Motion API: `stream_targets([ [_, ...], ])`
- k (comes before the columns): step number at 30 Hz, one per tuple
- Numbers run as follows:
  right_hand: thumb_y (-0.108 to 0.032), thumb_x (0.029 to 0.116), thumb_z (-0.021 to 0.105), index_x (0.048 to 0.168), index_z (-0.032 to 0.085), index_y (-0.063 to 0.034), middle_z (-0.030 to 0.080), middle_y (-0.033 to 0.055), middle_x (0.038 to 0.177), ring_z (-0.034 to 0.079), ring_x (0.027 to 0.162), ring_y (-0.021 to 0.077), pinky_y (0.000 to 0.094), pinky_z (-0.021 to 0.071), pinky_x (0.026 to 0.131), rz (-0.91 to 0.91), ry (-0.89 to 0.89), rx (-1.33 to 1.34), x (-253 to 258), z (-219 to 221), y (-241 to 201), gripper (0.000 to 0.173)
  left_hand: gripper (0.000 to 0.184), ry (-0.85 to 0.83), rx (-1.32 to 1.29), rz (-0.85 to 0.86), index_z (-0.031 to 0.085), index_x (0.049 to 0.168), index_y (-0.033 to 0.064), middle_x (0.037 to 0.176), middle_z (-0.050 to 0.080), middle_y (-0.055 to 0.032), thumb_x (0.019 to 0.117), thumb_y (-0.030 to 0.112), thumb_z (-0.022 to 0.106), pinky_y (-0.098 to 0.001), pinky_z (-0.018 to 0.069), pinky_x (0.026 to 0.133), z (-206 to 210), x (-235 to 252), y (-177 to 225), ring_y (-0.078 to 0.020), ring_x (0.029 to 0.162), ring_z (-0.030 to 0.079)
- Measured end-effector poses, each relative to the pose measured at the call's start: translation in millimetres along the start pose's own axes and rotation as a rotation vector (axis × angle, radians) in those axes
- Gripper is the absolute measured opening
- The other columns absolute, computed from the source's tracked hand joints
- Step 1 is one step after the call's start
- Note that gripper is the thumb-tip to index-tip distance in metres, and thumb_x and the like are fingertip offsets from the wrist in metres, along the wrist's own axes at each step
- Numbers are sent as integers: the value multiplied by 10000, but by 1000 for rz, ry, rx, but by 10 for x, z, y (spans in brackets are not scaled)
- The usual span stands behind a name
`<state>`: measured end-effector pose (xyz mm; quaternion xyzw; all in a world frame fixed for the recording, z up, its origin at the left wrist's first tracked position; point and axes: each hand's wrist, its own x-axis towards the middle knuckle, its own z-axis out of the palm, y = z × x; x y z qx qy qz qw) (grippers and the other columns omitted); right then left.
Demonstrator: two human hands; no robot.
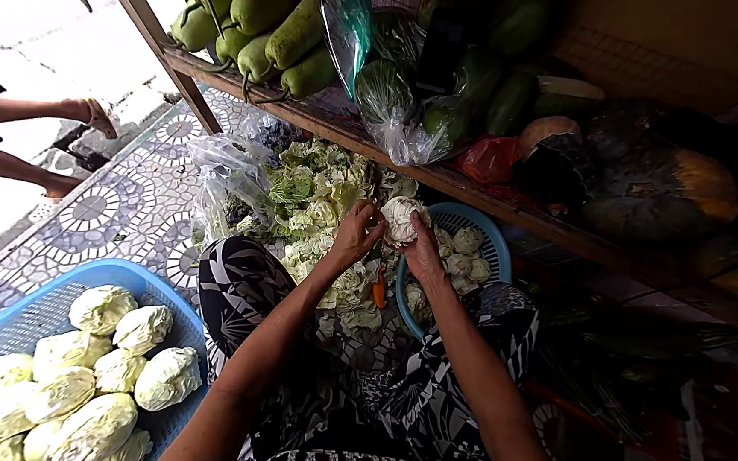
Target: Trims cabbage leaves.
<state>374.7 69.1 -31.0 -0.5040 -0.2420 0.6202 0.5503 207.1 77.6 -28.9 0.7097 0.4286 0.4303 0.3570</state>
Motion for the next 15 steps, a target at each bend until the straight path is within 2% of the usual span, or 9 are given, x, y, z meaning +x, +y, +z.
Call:
stream_targets([
  [2,-369,1068,513,1520,357,-160,545,184,1373,613,1155,334,525,563,881,44,29,11,3,4,1,522,200,46,87,-24,611,1104,-76,1090,658,-239,1009,100,620,-445,600,792,-14,-30,31,-299,895,707],
  [4,-464,1058,484,1463,432,-153,575,184,1309,644,1076,340,505,586,811,126,53,51,-16,19,-11,513,191,104,126,-176,568,1131,-40,936,655,-211,1032,122,589,-467,561,668,-69,-86,60,-305,741,665],
  [5,-516,1050,455,1469,421,-162,568,192,1321,646,1072,351,499,585,802,170,53,78,-27,19,-25,550,183,133,135,-245,547,1135,-23,899,635,-208,1034,127,578,-485,534,638,-95,-107,48,-322,712,636],
  [7,-593,1033,420,1489,398,-168,562,212,1338,654,1064,369,487,589,795,219,88,98,-29,19,-39,624,201,132,165,-314,540,1172,-10,911,636,-218,1049,148,553,-529,526,647,-120,-99,9,-362,738,637],
  [10,-623,1035,388,1544,331,-182,487,206,1437,602,1156,357,488,550,890,239,125,98,-13,15,-44,676,331,25,194,-265,587,1264,-25,1078,693,-230,1072,241,541,-592,543,832,-28,-20,-55,-392,944,696],
  [12,-631,1031,386,1521,358,-175,519,183,1397,607,1138,317,450,546,884,247,134,100,-9,28,-15,670,455,-24,181,-201,586,1223,-56,1104,663,-232,1010,342,647,-555,540,869,73,-22,-68,-363,988,673],
  [13,-626,1030,400,1496,380,-163,545,173,1350,623,1102,296,426,561,863,248,136,112,-13,39,0,657,540,-43,185,-188,577,1195,-69,1112,643,-242,944,382,734,-547,544,861,110,-32,-43,-368,997,660],
  [15,-612,1032,411,1478,394,-157,555,156,1326,619,1104,274,413,558,868,253,123,149,-22,52,24,638,604,-71,215,-159,588,1168,-73,1161,617,-263,844,372,837,-554,544,871,148,-44,-3,-398,1052,641],
])
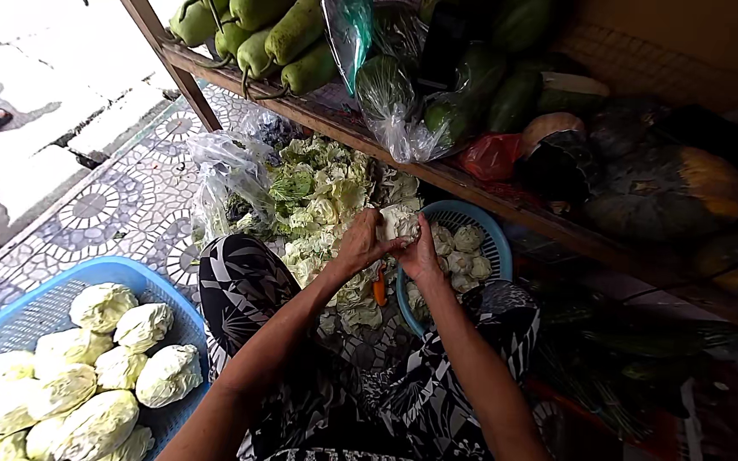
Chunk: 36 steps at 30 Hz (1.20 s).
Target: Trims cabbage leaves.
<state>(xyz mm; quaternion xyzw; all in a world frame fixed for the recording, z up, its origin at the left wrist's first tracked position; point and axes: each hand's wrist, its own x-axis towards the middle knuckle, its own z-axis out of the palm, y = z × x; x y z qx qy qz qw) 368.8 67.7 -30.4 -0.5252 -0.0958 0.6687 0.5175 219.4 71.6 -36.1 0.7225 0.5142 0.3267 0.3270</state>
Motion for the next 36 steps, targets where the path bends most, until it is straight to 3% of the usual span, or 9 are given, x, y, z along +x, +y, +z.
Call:
stream_targets([
  [10,-651,1026,368,1540,327,-205,479,151,1457,575,1221,300,438,535,937,36,29,49,-8,-16,-37,681,271,-82,14,204,680,1106,-30,1170,653,-240,932,166,749,-498,573,846,-59,33,-93,-365,986,687],
  [15,-651,1022,378,1520,353,-204,503,146,1425,587,1200,295,430,538,928,46,43,78,-4,-8,-44,669,203,-84,-35,205,695,1072,-48,1185,665,-234,958,120,698,-467,585,861,-80,31,-71,-338,995,698],
  [17,-652,1022,376,1502,372,-204,520,141,1382,599,1140,276,404,539,888,57,50,77,-16,-15,-55,657,165,-91,-109,161,697,1051,-56,1160,670,-222,974,89,675,-433,597,861,-107,32,-40,-302,989,704],
  [21,-651,1017,388,1356,480,-174,617,124,1042,626,710,192,292,533,575,57,88,-7,16,-43,-59,592,148,-18,-160,69,637,1062,-50,976,707,-183,1009,88,622,-411,593,767,-188,18,5,-241,814,716],
  [27,-584,1000,490,1347,497,-191,593,111,1092,610,752,196,304,512,581,38,95,-75,19,-106,-118,525,192,186,64,-22,532,1207,-9,1012,639,-252,1024,44,557,-556,549,704,-417,-120,10,-406,820,665],
  [29,-587,1004,488,1323,518,-186,612,102,1062,617,731,183,294,516,570,24,81,-64,10,-106,-136,513,168,155,28,2,615,1170,-12,1091,647,-249,1024,61,578,-555,553,766,-393,-75,-18,-396,886,672],
  [32,-661,1004,408,1353,484,-189,629,109,1068,644,765,191,305,545,607,42,31,-1,15,-80,-113,592,497,-118,-172,-101,579,1296,-17,1315,568,-242,966,327,719,-502,555,909,-196,31,-37,-341,1083,650],
  [34,-689,1000,373,1401,454,-191,622,127,1131,651,878,224,348,558,705,72,10,15,9,-63,-87,644,758,-173,-226,-148,463,1358,-25,1312,560,-261,826,332,868,-519,551,911,-50,35,-30,-357,1089,648],
  [36,-702,999,355,1405,450,-183,622,135,1094,646,833,219,332,550,675,88,34,-21,5,-51,-82,666,727,-173,-217,-147,450,1353,-46,1288,572,-276,839,258,864,-524,556,921,-54,33,12,-369,1071,667],
])
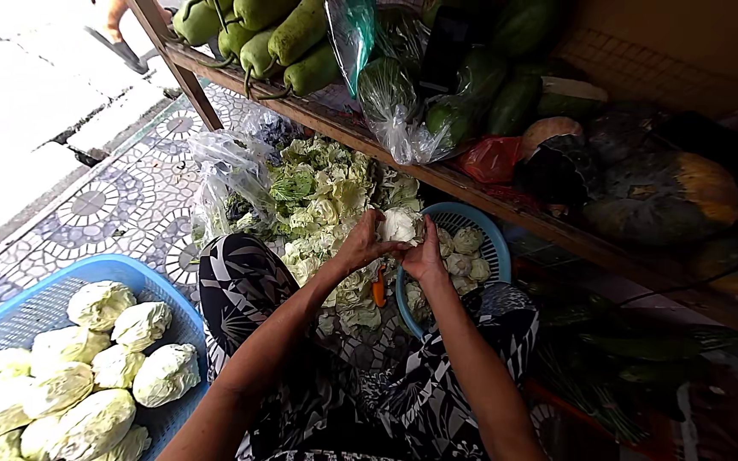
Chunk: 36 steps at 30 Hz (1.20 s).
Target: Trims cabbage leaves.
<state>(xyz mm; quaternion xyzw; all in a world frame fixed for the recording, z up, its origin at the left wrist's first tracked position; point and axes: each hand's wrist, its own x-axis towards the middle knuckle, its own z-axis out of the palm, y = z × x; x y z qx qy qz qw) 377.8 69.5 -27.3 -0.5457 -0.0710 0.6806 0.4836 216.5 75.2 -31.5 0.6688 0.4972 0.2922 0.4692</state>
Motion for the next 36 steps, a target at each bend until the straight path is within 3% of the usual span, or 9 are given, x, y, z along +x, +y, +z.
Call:
stream_targets([
  [7,-676,1007,371,1356,489,-172,616,132,1000,609,678,206,311,519,562,-39,63,-81,35,-70,-67,625,108,145,99,222,652,1015,-58,924,696,-190,954,29,669,-434,586,755,-118,-37,-2,-269,798,704],
  [11,-624,998,460,1287,544,-168,618,108,977,600,672,179,283,491,536,-37,99,-156,26,-50,-55,547,33,350,199,246,646,977,-28,972,602,-209,945,-29,638,-480,541,721,-171,-90,5,-333,810,628],
  [13,-629,987,481,1286,554,-169,619,109,992,593,674,169,273,478,526,-25,92,-186,24,-53,-52,553,96,356,189,211,707,987,-4,1056,605,-217,954,-24,619,-492,530,769,-204,-90,7,-343,893,626],
  [15,-632,992,479,1286,561,-156,626,113,958,585,635,159,263,470,500,-42,80,-223,25,-54,-59,566,246,215,48,167,687,1206,13,1250,567,-230,996,114,609,-443,546,797,-199,-39,-11,-314,1000,625],
  [18,-656,1005,427,1287,562,-142,649,104,918,611,630,146,246,488,499,-51,23,-270,-12,-38,-83,601,865,-69,-118,116,380,1553,107,1585,335,-213,842,259,850,-510,547,955,-141,11,0,-358,1279,554],
  [21,-559,1055,406,1386,472,-143,635,108,1092,652,865,178,318,558,690,-187,-86,-338,-43,-41,-56,536,623,4,-44,184,569,1398,52,1430,514,-222,865,238,833,-524,551,942,-83,27,-25,-351,1215,598],
  [24,-253,1066,525,1556,242,-178,496,178,1371,601,1075,258,419,544,836,-330,-185,-418,-1,-93,-8,571,363,97,14,217,672,1208,-1,1266,629,-218,977,277,703,-526,527,940,-111,31,-37,-339,1103,646],
  [29,0,871,746,1506,338,-123,552,161,1299,628,972,206,355,558,763,-375,-209,-501,-17,-72,-15,765,313,221,321,412,656,1101,-114,1079,679,-276,1031,185,599,-511,580,813,-56,-3,-78,-397,910,710],
  [36,-65,916,691,1501,360,-124,583,170,1218,634,886,216,349,551,706,-326,-170,-437,13,-118,-29,674,242,287,492,335,615,1214,-88,1104,664,-279,1056,64,515,-514,593,724,-140,-52,-80,-418,815,714],
])
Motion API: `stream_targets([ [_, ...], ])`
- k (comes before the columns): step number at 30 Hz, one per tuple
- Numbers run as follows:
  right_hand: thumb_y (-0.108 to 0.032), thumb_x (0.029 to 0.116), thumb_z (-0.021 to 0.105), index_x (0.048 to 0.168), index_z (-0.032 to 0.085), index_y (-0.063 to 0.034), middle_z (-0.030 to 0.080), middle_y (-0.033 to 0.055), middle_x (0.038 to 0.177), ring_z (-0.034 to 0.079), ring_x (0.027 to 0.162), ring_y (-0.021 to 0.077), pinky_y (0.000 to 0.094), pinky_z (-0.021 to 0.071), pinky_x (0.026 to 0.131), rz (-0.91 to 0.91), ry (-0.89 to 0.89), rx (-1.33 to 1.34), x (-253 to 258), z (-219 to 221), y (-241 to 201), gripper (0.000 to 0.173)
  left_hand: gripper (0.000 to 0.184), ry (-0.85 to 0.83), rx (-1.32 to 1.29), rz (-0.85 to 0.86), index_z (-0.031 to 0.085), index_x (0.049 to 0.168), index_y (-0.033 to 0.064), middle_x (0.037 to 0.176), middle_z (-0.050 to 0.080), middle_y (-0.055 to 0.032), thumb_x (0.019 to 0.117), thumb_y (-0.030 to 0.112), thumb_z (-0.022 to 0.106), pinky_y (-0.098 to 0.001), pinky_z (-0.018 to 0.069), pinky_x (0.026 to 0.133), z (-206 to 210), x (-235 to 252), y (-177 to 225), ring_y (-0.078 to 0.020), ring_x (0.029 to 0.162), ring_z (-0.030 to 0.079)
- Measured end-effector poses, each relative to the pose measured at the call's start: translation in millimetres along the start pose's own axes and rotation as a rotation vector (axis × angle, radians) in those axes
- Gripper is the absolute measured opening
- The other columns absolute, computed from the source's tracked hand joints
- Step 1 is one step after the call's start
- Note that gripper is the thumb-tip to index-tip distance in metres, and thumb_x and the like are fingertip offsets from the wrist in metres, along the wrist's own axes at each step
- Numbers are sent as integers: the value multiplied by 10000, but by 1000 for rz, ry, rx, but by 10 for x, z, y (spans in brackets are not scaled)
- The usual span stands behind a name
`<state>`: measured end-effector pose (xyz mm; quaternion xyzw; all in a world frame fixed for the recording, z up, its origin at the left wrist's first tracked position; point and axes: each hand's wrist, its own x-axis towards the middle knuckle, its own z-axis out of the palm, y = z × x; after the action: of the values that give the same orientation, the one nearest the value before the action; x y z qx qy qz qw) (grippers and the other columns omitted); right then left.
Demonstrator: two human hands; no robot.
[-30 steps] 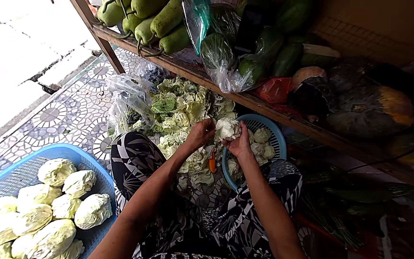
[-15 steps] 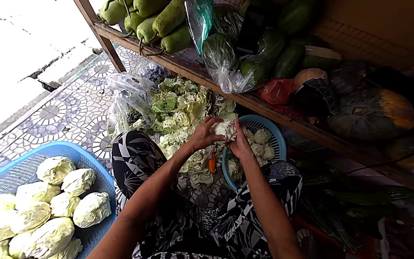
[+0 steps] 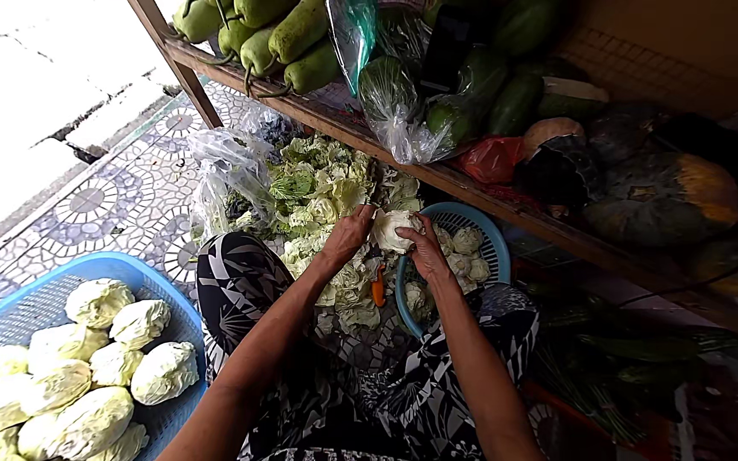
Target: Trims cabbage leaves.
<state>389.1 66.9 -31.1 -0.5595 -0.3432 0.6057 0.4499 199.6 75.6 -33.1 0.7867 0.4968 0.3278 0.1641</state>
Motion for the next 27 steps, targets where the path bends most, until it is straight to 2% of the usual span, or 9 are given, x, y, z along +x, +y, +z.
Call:
stream_targets([
  [3,-217,1020,516,1323,479,-128,627,103,1036,640,782,169,308,554,649,156,9,251,-21,15,-19,317,261,-53,43,-176,543,1292,-64,1240,593,-306,1074,63,476,-559,578,770,-166,-81,33,-465,891,693],
  [6,-404,1057,438,1237,524,-113,653,113,927,634,612,157,266,546,513,240,35,426,-12,29,-35,353,251,-47,32,-315,532,1277,-58,1252,582,-310,1081,82,462,-597,562,797,-160,-87,-14,-494,945,674],
  [8,-363,1062,457,1270,519,-114,645,110,1003,656,711,168,281,568,591,218,22,422,-5,22,-23,330,442,-58,-64,-354,474,1431,-32,1364,542,-321,1079,231,525,-619,537,851,-71,-18,-51,-502,1042,653],
  [11,-264,1060,492,1290,514,-122,641,107,1083,669,854,184,323,585,700,155,18,412,11,70,33,272,865,-154,-328,-322,217,1618,62,1575,337,-296,986,481,634,-617,472,1009,62,46,-43,-468,1296,528],
  [13,-150,1033,534,1394,438,-135,605,128,1170,647,960,223,378,575,791,125,10,428,30,79,79,374,955,-193,-492,-277,234,1590,33,1551,373,-281,898,394,783,-550,513,993,102,54,-9,-411,1254,574],
  [16,0,947,575,1475,323,-177,559,130,1198,622,957,234,390,560,764,73,-18,391,33,12,75,611,679,-220,-620,-279,445,1402,-3,1401,539,-227,860,136,829,-477,579,876,-60,68,56,-319,1052,681],
  [20,-96,685,816,1352,443,-201,640,68,1109,671,859,178,332,592,686,-43,-162,467,49,-167,29,771,200,-86,-700,-382,588,1120,42,976,651,-97,975,133,692,-299,522,661,-237,48,13,-132,718,598],
  [24,-193,522,941,1402,449,-219,665,0,1155,683,968,136,342,608,796,-104,-323,321,35,-197,6,1009,203,151,-594,-497,568,1085,-47,905,635,-133,1000,122,641,-354,556,706,-115,168,-113,-163,720,631],
  [27,-164,550,907,1465,430,-233,637,-11,1240,660,1025,105,317,589,849,-122,-449,214,53,-193,27,1034,218,133,-469,-570,551,1140,-57,966,632,-187,1018,115,606,-430,519,751,-146,185,-98,-242,782,622],
])
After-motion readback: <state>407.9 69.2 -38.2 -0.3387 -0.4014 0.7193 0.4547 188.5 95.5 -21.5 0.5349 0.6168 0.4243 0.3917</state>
